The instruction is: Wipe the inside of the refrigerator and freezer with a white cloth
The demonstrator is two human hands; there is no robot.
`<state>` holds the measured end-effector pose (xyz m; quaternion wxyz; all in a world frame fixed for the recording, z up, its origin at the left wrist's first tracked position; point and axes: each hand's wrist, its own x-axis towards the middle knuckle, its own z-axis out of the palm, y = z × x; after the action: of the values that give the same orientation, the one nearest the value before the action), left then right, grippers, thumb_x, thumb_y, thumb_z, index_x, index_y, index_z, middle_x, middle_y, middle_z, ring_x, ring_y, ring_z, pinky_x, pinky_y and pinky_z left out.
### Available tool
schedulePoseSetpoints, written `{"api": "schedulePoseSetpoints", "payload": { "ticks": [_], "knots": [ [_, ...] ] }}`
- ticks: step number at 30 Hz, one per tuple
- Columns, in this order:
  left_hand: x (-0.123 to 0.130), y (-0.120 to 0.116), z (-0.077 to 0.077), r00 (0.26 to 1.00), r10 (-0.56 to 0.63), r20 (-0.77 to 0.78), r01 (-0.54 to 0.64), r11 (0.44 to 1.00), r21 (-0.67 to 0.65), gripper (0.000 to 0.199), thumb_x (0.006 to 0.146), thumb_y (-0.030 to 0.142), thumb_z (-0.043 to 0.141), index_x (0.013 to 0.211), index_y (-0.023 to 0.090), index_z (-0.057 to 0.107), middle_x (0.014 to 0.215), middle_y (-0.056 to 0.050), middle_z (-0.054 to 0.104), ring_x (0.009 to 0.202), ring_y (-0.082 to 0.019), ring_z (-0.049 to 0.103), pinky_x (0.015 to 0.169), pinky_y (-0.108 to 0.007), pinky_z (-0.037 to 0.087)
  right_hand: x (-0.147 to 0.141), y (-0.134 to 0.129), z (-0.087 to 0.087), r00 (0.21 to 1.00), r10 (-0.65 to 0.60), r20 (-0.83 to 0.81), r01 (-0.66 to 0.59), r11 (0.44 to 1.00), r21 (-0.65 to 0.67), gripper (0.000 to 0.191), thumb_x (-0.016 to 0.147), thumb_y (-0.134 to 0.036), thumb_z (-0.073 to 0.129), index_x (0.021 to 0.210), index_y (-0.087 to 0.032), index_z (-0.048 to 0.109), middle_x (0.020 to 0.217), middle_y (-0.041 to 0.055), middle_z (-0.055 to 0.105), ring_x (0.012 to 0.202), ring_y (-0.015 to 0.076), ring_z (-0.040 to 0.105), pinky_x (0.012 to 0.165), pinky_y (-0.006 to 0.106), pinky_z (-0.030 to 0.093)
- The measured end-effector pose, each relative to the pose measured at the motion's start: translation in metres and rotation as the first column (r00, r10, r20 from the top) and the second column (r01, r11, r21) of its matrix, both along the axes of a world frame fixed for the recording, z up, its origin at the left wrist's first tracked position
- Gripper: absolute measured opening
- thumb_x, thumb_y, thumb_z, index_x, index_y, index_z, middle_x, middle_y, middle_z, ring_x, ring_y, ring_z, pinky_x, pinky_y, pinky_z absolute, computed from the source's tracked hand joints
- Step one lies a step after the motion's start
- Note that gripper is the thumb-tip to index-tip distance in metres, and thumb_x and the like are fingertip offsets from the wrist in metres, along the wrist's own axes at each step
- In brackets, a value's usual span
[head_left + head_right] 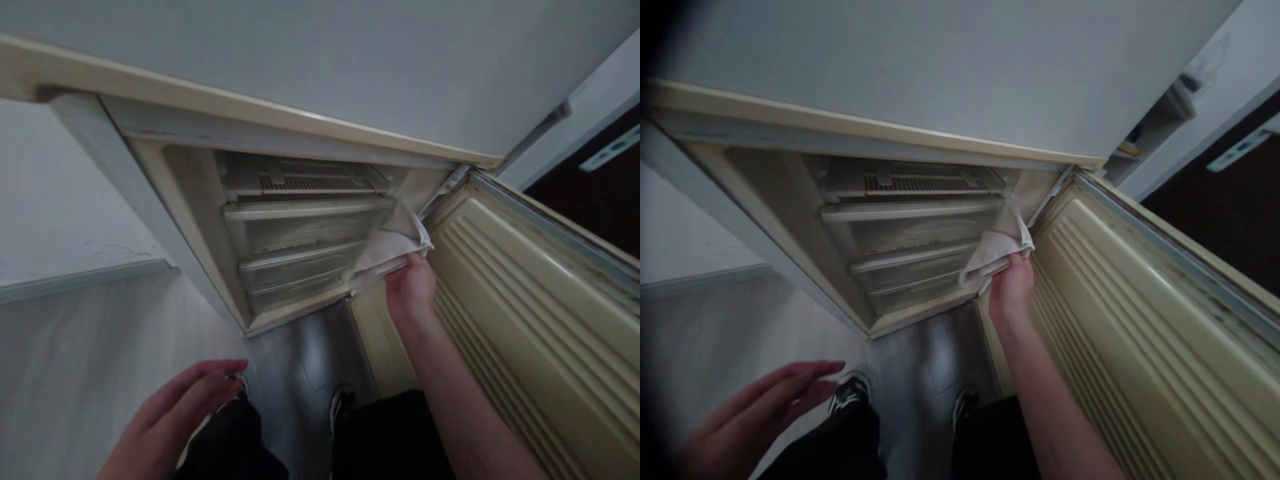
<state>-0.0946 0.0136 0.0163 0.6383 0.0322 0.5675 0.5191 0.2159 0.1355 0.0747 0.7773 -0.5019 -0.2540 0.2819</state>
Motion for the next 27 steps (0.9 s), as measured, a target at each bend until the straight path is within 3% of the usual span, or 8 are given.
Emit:
{"api": "schedulePoseSetpoints", "payload": {
  "ticks": [2, 4, 7, 10, 13, 18, 24, 27],
  "knots": [
    [0.032, 0.040, 0.020, 0.994, -0.108, -0.026, 0.107, 0.993, -0.048, 0.031, 0.079, -0.003, 0.053, 0.098, 0.012, 0.072, 0.104, -0.018, 0.077, 0.080, -0.028, 0.077, 0.057, -0.030, 0.067, -0.005, -0.032, -0.022, 0.964, 0.042, -0.262, -0.042, 0.999, 0.008, 0.014, 0.079, -0.025, 0.065, 0.091, -0.020, 0.069, 0.090, 0.0006, 0.075, 0.090, 0.0159, 0.071, 0.081, 0.026, 0.058],
    [0.066, 0.080, 0.029, 0.992, -0.072, 0.106, 0.073, 0.997, -0.010, 0.027, 0.080, 0.000, 0.047, 0.094, 0.010, 0.069, 0.101, -0.021, 0.074, 0.082, -0.030, 0.077, 0.063, -0.036, 0.069, -0.003, -0.052, -0.040, 0.896, 0.056, -0.440, -0.067, 0.998, -0.010, 0.016, 0.083, -0.026, 0.066, 0.096, -0.020, 0.072, 0.094, 0.0009, 0.078, 0.092, 0.0159, 0.073, 0.086, 0.028, 0.059],
    [0.101, 0.131, 0.021, 0.962, 0.071, 0.263, -0.064, 0.997, -0.036, 0.024, 0.077, 0.000, 0.046, 0.088, 0.016, 0.061, 0.079, -0.012, 0.065, 0.074, -0.025, 0.072, 0.060, -0.035, 0.068, 0.007, -0.062, -0.054, 0.799, 0.135, -0.586, -0.153, 0.988, 0.019, 0.022, 0.087, -0.031, 0.065, 0.103, -0.020, 0.075, 0.098, 0.0024, 0.079, 0.094, 0.0182, 0.075, 0.093, 0.033, 0.060],
    [0.114, 0.163, 0.005, 0.939, 0.066, 0.337, -0.060, 0.998, -0.027, 0.031, 0.078, 0.004, 0.046, 0.103, 0.014, 0.060, 0.092, -0.015, 0.067, 0.082, -0.025, 0.072, 0.063, -0.034, 0.068, 0.019, -0.061, -0.048, 0.764, 0.215, -0.609, -0.196, 0.976, 0.098, 0.029, 0.091, -0.033, 0.060, 0.113, -0.022, 0.074, 0.103, 0.0033, 0.080, 0.098, 0.0199, 0.076, 0.099, 0.039, 0.059],
    [0.120, 0.173, -0.002, 0.916, 0.063, 0.395, -0.060, 0.998, -0.021, 0.042, 0.078, 0.007, 0.049, 0.120, 0.007, 0.056, 0.104, -0.021, 0.066, 0.091, -0.027, 0.073, 0.067, -0.034, 0.068, 0.025, -0.059, -0.037, 0.736, 0.233, -0.636, -0.207, 0.971, 0.116, 0.033, 0.094, -0.032, 0.055, 0.120, -0.023, 0.073, 0.107, 0.0041, 0.079, 0.101, 0.0207, 0.076, 0.103, 0.042, 0.057],
    [0.136, 0.172, 0.003, 0.887, 0.070, 0.456, -0.088, 0.996, 0.019, 0.045, 0.086, 0.011, 0.049, 0.130, 0.003, 0.049, 0.107, -0.019, 0.066, 0.098, -0.024, 0.073, 0.071, -0.027, 0.066, 0.030, -0.060, -0.028, 0.698, 0.158, -0.699, -0.176, 0.983, 0.047, 0.034, 0.095, -0.029, 0.052, 0.121, -0.020, 0.073, 0.103, 0.0041, 0.080, 0.094, 0.0199, 0.077, 0.101, 0.039, 0.059],
    [0.153, 0.171, 0.008, 0.906, 0.061, 0.418, -0.067, 0.998, 0.000, 0.012, 0.096, 0.024, 0.054, 0.103, 0.014, 0.054, 0.086, -0.005, 0.059, 0.069, -0.015, 0.066, 0.055, -0.022, 0.059, 0.049, -0.062, -0.022, 0.666, 0.028, -0.745, -0.038, 0.999, 0.004, 0.037, 0.098, -0.025, 0.044, 0.119, -0.021, 0.074, 0.103, 0.0017, 0.080, 0.092, 0.0158, 0.076, 0.092, 0.030, 0.061],
    [0.158, 0.163, 0.005, 0.933, 0.051, 0.355, -0.046, 0.999, -0.022, 0.017, 0.098, 0.031, 0.060, 0.091, 0.016, 0.053, 0.077, -0.001, 0.052, 0.059, -0.013, 0.058, 0.044, -0.020, 0.049, 0.060, -0.063, -0.025, 0.712, -0.021, -0.702, 0.040, 0.999, 0.011, 0.038, 0.097, -0.024, 0.046, 0.125, -0.021, 0.071, 0.105, 0.0013, 0.080, 0.092, 0.0140, 0.076, 0.087, 0.026, 0.061]
  ]
}}
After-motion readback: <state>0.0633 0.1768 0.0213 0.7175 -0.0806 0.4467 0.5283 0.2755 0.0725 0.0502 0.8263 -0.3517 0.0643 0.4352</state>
